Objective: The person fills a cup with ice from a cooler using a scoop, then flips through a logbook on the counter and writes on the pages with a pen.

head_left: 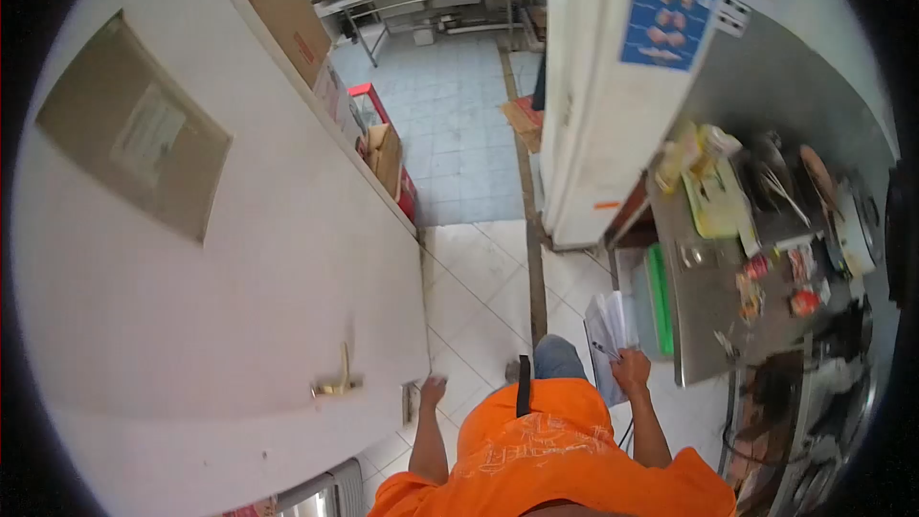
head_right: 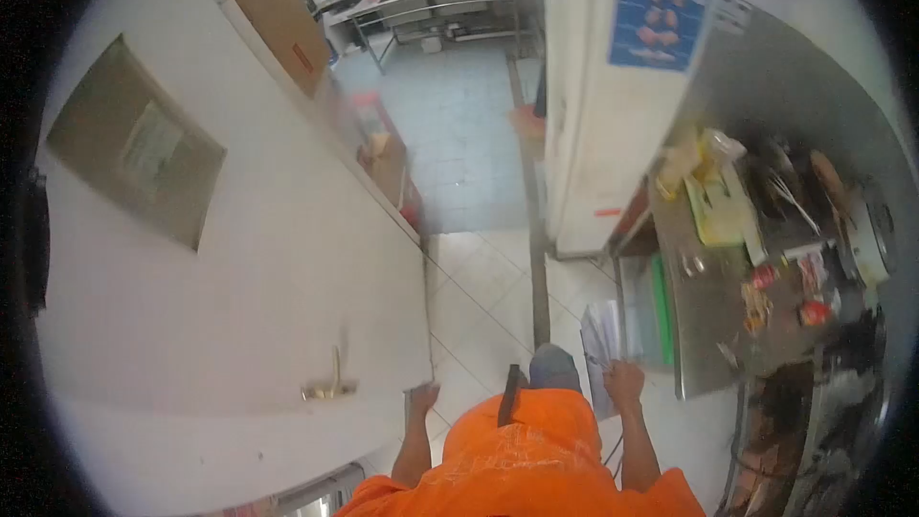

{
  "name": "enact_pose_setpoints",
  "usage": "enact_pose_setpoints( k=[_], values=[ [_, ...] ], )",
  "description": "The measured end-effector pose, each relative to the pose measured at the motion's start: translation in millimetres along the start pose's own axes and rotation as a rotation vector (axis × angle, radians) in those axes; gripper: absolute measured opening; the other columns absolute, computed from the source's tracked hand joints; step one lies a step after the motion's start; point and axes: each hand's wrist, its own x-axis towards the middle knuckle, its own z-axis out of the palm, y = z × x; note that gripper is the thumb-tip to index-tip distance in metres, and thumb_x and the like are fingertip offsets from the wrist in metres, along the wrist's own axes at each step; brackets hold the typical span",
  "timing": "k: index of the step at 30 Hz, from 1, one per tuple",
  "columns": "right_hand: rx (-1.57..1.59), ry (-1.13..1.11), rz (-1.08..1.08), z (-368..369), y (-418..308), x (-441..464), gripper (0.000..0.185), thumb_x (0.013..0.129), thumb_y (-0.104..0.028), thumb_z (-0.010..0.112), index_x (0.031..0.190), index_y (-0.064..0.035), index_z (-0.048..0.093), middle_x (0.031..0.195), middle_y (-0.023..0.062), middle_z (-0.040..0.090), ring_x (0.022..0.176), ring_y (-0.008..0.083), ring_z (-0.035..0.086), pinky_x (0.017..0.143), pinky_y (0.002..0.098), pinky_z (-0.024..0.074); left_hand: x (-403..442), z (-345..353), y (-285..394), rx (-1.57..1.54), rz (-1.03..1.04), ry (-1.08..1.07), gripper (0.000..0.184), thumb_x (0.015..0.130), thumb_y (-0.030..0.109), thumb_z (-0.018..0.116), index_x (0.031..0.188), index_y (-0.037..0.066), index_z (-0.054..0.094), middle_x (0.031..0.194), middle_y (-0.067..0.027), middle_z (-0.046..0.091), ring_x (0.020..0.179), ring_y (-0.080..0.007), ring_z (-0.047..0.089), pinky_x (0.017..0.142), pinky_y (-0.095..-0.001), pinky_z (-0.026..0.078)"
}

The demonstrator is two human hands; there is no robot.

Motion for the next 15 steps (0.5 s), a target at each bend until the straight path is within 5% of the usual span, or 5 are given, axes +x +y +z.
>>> enact_pose_setpoints(
  k=[2,5,8,13,15],
  values=[
    [0.037,0.002,-0.055,-15.9,-28.4,79.1,0.023,0.078,-0.029,0.077,0.079,-0.0074,0.07,0.077,0.0179,0.07,0.076,0.0407,0.068,0.071,0.0511,0.0539,118.9,-54.8,120.2,-0.158,0.105,-0.276,0.057,0.094,0.051,0.061,0.134,0.012,0.059,0.127,-0.022,0.066,0.121,-0.0374,0.062,0.102,-0.0446,0.048],
    [0.092,0.063,-0.077,-20.4,-74.8,193.5,0.023,0.078,-0.029,0.076,0.081,-0.0072,0.07,0.075,0.0175,0.07,0.075,0.0409,0.068,0.071,0.0516,0.0536,267.8,-125.4,285.5,-0.167,0.352,-0.294,0.05,0.095,0.048,0.064,0.13,0.013,0.06,0.117,-0.0174,0.071,0.11,-0.0335,0.067,0.095,-0.0413,0.051],
    [0.176,0.103,-0.23,-30.3,-136.8,347.4,0.019,0.08,-0.028,0.074,0.085,-0.0097,0.072,0.075,0.0184,0.069,0.075,0.0409,0.068,0.069,0.0529,0.0529,377.2,-180.8,400.4,-0.359,0.364,-0.236,0.049,0.095,0.048,0.065,0.128,0.012,0.062,0.112,-0.0168,0.072,0.105,-0.0326,0.068,0.091,-0.0416,0.053],
    [0.191,0.066,-0.405,-79.9,-279.1,583.3,0.015,0.08,-0.026,0.072,0.086,-0.0123,0.073,0.075,0.0182,0.069,0.075,0.0411,0.068,0.067,0.0519,0.0532,530.5,-120.8,376.5,-0.071,0.252,0.037,0.042,0.097,0.043,0.062,0.122,0.01,0.064,0.11,-0.0161,0.073,0.107,-0.0391,0.067,0.09,-0.0446,0.053],
    [0.233,0.016,-0.405,-101.0,-340.3,669.3,0.014,0.081,-0.027,0.073,0.085,-0.0127,0.073,0.076,0.0171,0.07,0.074,0.0389,0.069,0.065,0.0496,0.0534,539.2,-98.8,334.4,0.092,0.174,-0.27,0.059,0.098,0.057,0.048,0.133,0.011,0.062,0.138,-0.0194,0.059,0.129,-0.0396,0.054,0.11,-0.0459,0.042]
  ],
)
